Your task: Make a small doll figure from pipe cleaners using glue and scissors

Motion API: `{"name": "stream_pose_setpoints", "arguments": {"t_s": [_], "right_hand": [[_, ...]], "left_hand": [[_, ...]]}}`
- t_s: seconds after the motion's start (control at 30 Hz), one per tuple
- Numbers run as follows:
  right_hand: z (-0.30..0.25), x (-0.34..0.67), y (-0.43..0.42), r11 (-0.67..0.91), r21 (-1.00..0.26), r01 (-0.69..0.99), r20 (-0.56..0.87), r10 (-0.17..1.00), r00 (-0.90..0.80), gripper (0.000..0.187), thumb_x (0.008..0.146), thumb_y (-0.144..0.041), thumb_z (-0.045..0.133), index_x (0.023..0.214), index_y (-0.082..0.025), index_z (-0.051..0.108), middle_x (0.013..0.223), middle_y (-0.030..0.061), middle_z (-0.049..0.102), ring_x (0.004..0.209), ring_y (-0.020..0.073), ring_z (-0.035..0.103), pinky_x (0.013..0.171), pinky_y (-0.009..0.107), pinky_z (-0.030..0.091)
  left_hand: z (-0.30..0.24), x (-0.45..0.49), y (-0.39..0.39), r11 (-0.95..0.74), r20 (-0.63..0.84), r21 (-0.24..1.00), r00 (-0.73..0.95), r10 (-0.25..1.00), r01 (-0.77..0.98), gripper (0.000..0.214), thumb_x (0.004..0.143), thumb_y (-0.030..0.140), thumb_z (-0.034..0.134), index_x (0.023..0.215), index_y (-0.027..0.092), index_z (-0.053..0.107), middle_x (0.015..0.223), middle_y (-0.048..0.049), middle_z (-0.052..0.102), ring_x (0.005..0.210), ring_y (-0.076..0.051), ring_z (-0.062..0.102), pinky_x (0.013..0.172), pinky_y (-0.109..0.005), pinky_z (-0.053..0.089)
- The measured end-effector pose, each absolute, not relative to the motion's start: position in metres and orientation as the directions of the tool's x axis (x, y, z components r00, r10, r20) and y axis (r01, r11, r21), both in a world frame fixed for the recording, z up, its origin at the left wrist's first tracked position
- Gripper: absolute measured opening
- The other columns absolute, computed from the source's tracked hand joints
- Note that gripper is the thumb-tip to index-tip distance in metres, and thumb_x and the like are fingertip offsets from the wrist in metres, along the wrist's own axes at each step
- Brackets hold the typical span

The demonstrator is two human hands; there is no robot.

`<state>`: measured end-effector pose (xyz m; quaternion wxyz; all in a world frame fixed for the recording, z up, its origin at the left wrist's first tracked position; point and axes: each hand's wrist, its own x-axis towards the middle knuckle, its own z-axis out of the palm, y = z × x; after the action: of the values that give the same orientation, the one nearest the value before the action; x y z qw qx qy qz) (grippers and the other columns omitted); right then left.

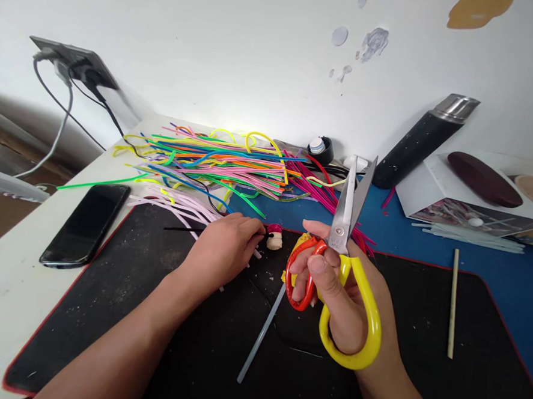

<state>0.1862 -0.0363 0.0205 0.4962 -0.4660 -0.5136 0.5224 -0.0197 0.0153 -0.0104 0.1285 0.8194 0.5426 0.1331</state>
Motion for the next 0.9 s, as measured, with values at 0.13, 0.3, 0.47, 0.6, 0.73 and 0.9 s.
{"name": "stream_pose_setpoints", "arguments": {"t_s": [0.13,0.3,0.47,0.6,0.73,0.9], "right_hand": [[0.0237,0.1859,-0.0364,0.003,-0.999,-0.035,0.005,0.997,-0.072,0.038,0.101,-0.047,0.070,0.134,-0.027,0.066,0.082,-0.0002,0.073,0.053,0.0150,0.068,0.051,0.029,0.056],[0.0235,0.1866,-0.0374,-0.015,-0.999,-0.028,-0.013,0.998,-0.069,0.039,0.101,-0.047,0.069,0.134,-0.026,0.065,0.082,0.0006,0.073,0.054,0.0157,0.068,0.052,0.030,0.057],[0.0217,0.1864,-0.0371,-0.012,-1.000,-0.027,-0.009,0.997,-0.078,0.041,0.101,-0.047,0.069,0.136,-0.026,0.064,0.082,0.0012,0.073,0.054,0.0157,0.068,0.053,0.031,0.057],[0.0262,0.1865,-0.0369,-0.026,-1.000,-0.006,-0.025,0.997,-0.073,0.041,0.100,-0.048,0.070,0.134,-0.026,0.065,0.083,0.0013,0.074,0.054,0.0163,0.069,0.051,0.030,0.057],[0.0289,0.1866,-0.0370,-0.015,-1.000,0.016,-0.016,0.998,-0.068,0.041,0.100,-0.050,0.070,0.134,-0.026,0.066,0.083,0.0015,0.074,0.054,0.0163,0.069,0.049,0.029,0.056],[0.0284,0.1858,-0.0369,-0.011,-1.000,0.023,-0.012,0.998,-0.064,0.042,0.100,-0.051,0.069,0.133,-0.025,0.066,0.084,0.0023,0.074,0.053,0.0164,0.069,0.049,0.030,0.057]], "left_hand": [[-0.0097,-0.0193,0.0151,-0.376,0.088,0.353,0.370,0.925,0.856,0.012,0.099,0.017,0.063,0.099,0.020,0.075,0.090,-0.0052,0.077,0.086,-0.025,0.071,0.076,-0.034,0.050],[-0.0098,-0.0192,0.0155,-0.383,0.096,0.360,0.375,0.922,0.850,0.012,0.099,0.017,0.063,0.099,0.020,0.075,0.092,-0.0060,0.078,0.088,-0.026,0.071,0.076,-0.034,0.051],[-0.0094,-0.0192,0.0152,-0.382,0.103,0.366,0.371,0.923,0.849,0.012,0.098,0.016,0.063,0.098,0.021,0.075,0.092,-0.0059,0.078,0.088,-0.026,0.071,0.077,-0.034,0.052],[-0.0105,-0.0192,0.0148,-0.388,0.100,0.364,0.379,0.920,0.847,0.014,0.101,0.019,0.061,0.100,0.020,0.075,0.091,-0.0063,0.078,0.088,-0.027,0.071,0.077,-0.036,0.052],[-0.0112,-0.0198,0.0144,-0.382,0.103,0.365,0.371,0.923,0.849,0.014,0.101,0.019,0.062,0.101,0.020,0.075,0.090,-0.0058,0.078,0.087,-0.026,0.070,0.076,-0.036,0.051],[-0.0093,-0.0194,0.0150,-0.366,0.078,0.367,0.364,0.928,0.855,0.014,0.101,0.019,0.062,0.101,0.019,0.075,0.090,-0.0055,0.078,0.088,-0.026,0.071,0.077,-0.036,0.051]]}}
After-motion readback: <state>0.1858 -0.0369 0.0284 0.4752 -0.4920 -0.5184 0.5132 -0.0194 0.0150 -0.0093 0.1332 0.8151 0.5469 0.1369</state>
